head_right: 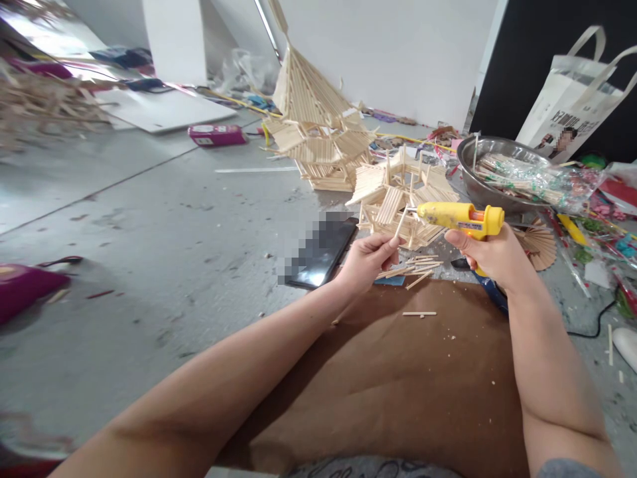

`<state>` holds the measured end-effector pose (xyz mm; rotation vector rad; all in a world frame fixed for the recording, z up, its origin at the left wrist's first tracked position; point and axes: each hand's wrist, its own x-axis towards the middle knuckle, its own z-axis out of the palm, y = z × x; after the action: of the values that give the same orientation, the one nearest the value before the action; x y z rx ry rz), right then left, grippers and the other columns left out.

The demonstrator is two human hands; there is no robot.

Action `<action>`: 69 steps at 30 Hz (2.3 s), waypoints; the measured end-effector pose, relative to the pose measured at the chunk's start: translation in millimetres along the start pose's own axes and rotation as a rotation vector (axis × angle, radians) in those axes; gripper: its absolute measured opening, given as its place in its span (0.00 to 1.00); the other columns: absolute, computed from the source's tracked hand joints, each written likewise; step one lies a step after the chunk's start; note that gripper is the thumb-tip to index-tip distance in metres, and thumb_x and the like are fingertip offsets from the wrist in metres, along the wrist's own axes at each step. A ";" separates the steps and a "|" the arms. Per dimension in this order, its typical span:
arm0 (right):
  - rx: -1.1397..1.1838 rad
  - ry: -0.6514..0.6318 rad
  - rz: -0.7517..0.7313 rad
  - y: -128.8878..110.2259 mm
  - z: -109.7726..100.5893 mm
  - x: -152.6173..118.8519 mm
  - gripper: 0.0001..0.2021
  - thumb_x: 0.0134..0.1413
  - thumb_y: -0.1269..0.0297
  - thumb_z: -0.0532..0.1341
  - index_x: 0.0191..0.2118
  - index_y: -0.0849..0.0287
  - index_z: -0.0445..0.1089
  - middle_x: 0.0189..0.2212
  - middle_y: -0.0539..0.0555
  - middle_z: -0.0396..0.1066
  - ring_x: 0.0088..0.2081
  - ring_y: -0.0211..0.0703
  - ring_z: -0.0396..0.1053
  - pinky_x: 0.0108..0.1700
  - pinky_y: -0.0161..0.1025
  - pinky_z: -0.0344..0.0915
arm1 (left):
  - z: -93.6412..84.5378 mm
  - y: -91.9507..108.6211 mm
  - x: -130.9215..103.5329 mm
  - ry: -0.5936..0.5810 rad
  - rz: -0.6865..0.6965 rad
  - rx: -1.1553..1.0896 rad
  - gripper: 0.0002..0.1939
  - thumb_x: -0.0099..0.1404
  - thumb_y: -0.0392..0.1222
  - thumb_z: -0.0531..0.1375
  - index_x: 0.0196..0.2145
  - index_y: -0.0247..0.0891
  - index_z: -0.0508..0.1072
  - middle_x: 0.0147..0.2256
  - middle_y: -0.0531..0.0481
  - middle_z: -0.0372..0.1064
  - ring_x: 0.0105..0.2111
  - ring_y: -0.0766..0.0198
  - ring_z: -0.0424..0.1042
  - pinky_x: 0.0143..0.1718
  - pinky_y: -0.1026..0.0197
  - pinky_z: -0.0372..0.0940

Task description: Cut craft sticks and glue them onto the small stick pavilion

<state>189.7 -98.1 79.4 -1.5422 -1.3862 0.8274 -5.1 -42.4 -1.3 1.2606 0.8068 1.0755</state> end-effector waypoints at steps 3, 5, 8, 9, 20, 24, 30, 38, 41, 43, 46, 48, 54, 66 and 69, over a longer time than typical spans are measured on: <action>0.030 -0.001 -0.023 -1.0 1.2 -0.3 0.15 0.37 0.52 0.64 0.22 0.58 0.63 0.14 0.45 0.58 0.15 0.31 0.56 0.16 0.32 0.55 | -0.2 -0.3 0.0 -0.001 -0.002 0.003 0.18 0.51 0.54 0.60 0.27 0.34 0.72 0.16 0.57 0.60 0.14 0.77 0.53 0.16 0.70 0.48; 0.084 0.022 -0.040 -4.6 2.6 -1.4 0.14 0.37 0.53 0.65 0.22 0.58 0.63 0.15 0.45 0.59 0.15 0.30 0.56 0.15 0.31 0.55 | -0.4 -0.8 0.0 0.000 0.003 0.007 0.17 0.51 0.53 0.60 0.27 0.34 0.72 0.16 0.57 0.60 0.14 0.77 0.53 0.16 0.70 0.48; 0.127 0.068 -0.044 -9.6 4.3 -2.5 0.15 0.37 0.52 0.65 0.23 0.58 0.63 0.16 0.45 0.60 0.15 0.29 0.56 0.15 0.31 0.55 | -0.5 -1.5 -0.1 0.000 0.002 0.014 0.17 0.51 0.53 0.60 0.27 0.34 0.72 0.16 0.57 0.60 0.14 0.77 0.53 0.16 0.69 0.48; 0.126 0.071 -0.040 -10.1 4.5 -2.5 0.15 0.36 0.52 0.65 0.23 0.58 0.63 0.16 0.46 0.60 0.15 0.29 0.56 0.15 0.31 0.55 | -0.5 -1.6 -0.1 0.001 0.000 0.016 0.17 0.51 0.53 0.60 0.27 0.34 0.72 0.16 0.57 0.60 0.14 0.77 0.53 0.16 0.69 0.48; 0.011 0.001 -0.026 2.1 0.6 1.6 0.17 0.36 0.49 0.64 0.22 0.59 0.65 0.14 0.46 0.60 0.15 0.31 0.57 0.15 0.31 0.56 | -0.4 -1.2 0.3 0.002 0.004 0.019 0.17 0.51 0.53 0.60 0.27 0.34 0.72 0.16 0.56 0.60 0.14 0.77 0.53 0.16 0.69 0.49; 0.006 -0.014 -0.018 4.7 0.2 2.7 0.17 0.33 0.50 0.65 0.23 0.59 0.65 0.15 0.45 0.60 0.15 0.31 0.57 0.15 0.31 0.55 | 0.7 0.6 -0.4 0.010 -0.009 0.008 0.18 0.51 0.54 0.60 0.28 0.34 0.72 0.15 0.57 0.59 0.14 0.77 0.53 0.16 0.69 0.48; -0.064 -0.027 0.018 5.7 2.0 4.0 0.16 0.31 0.53 0.67 0.25 0.57 0.65 0.14 0.45 0.60 0.14 0.32 0.55 0.14 0.32 0.54 | 0.4 1.4 0.1 0.030 0.001 -0.006 0.18 0.50 0.55 0.60 0.28 0.34 0.73 0.15 0.57 0.59 0.14 0.76 0.53 0.15 0.69 0.48; -0.239 0.018 -0.047 8.4 12.5 9.2 0.14 0.36 0.52 0.64 0.22 0.57 0.66 0.13 0.46 0.59 0.15 0.33 0.56 0.16 0.32 0.53 | -3.9 -1.7 7.4 0.295 0.124 0.015 0.14 0.53 0.50 0.59 0.26 0.35 0.71 0.14 0.58 0.56 0.13 0.76 0.52 0.15 0.68 0.47; -0.358 0.061 -0.109 8.2 19.8 11.3 0.13 0.37 0.52 0.64 0.22 0.57 0.66 0.13 0.46 0.60 0.17 0.35 0.58 0.18 0.33 0.54 | -3.2 -2.4 7.4 0.302 0.121 0.049 0.13 0.53 0.49 0.59 0.23 0.35 0.69 0.15 0.58 0.58 0.15 0.76 0.53 0.16 0.68 0.49; -0.423 0.068 -0.145 7.5 24.9 12.4 0.14 0.38 0.52 0.63 0.23 0.58 0.66 0.14 0.47 0.61 0.19 0.36 0.60 0.20 0.33 0.55 | -2.7 -2.9 7.1 0.303 0.118 0.057 0.13 0.53 0.48 0.60 0.22 0.34 0.69 0.15 0.58 0.58 0.15 0.76 0.54 0.17 0.68 0.50; -0.475 0.073 -0.188 7.4 31.7 14.2 0.15 0.38 0.51 0.63 0.24 0.59 0.66 0.17 0.49 0.65 0.22 0.38 0.62 0.23 0.35 0.57 | -2.6 -3.2 6.9 0.301 0.113 0.050 0.13 0.53 0.48 0.59 0.23 0.34 0.68 0.15 0.58 0.58 0.14 0.76 0.53 0.17 0.68 0.50; -0.489 0.082 -0.190 8.5 35.4 15.6 0.16 0.38 0.50 0.62 0.25 0.60 0.67 0.18 0.50 0.66 0.23 0.39 0.64 0.24 0.36 0.58 | -2.7 -3.0 6.8 0.294 0.109 0.051 0.13 0.53 0.48 0.59 0.23 0.34 0.68 0.15 0.58 0.57 0.14 0.76 0.53 0.17 0.68 0.50; -0.559 0.115 -0.219 13.2 41.7 18.9 0.19 0.41 0.47 0.59 0.27 0.62 0.68 0.22 0.54 0.69 0.26 0.42 0.66 0.29 0.38 0.59 | -2.6 -2.3 7.8 0.310 0.121 0.034 0.13 0.53 0.48 0.59 0.21 0.34 0.67 0.14 0.58 0.57 0.14 0.76 0.53 0.16 0.69 0.50; -0.546 0.083 -0.199 16.0 41.0 19.6 0.20 0.41 0.45 0.59 0.23 0.61 0.67 0.19 0.53 0.68 0.24 0.41 0.65 0.27 0.38 0.58 | -3.4 -4.1 9.4 0.300 0.121 0.026 0.13 0.53 0.48 0.60 0.22 0.34 0.68 0.14 0.58 0.58 0.14 0.76 0.53 0.16 0.69 0.50; -0.544 0.099 -0.196 15.8 41.3 19.1 0.20 0.40 0.45 0.59 0.24 0.61 0.67 0.19 0.53 0.68 0.24 0.41 0.65 0.27 0.38 0.58 | -3.1 -3.6 9.1 0.300 0.116 0.022 0.13 0.53 0.48 0.60 0.22 0.34 0.68 0.14 0.58 0.57 0.14 0.76 0.53 0.16 0.69 0.50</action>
<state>161.7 -72.0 50.1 -1.7781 -1.7454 0.2542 -4.4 -32.7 -4.6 1.1911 0.9820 1.3750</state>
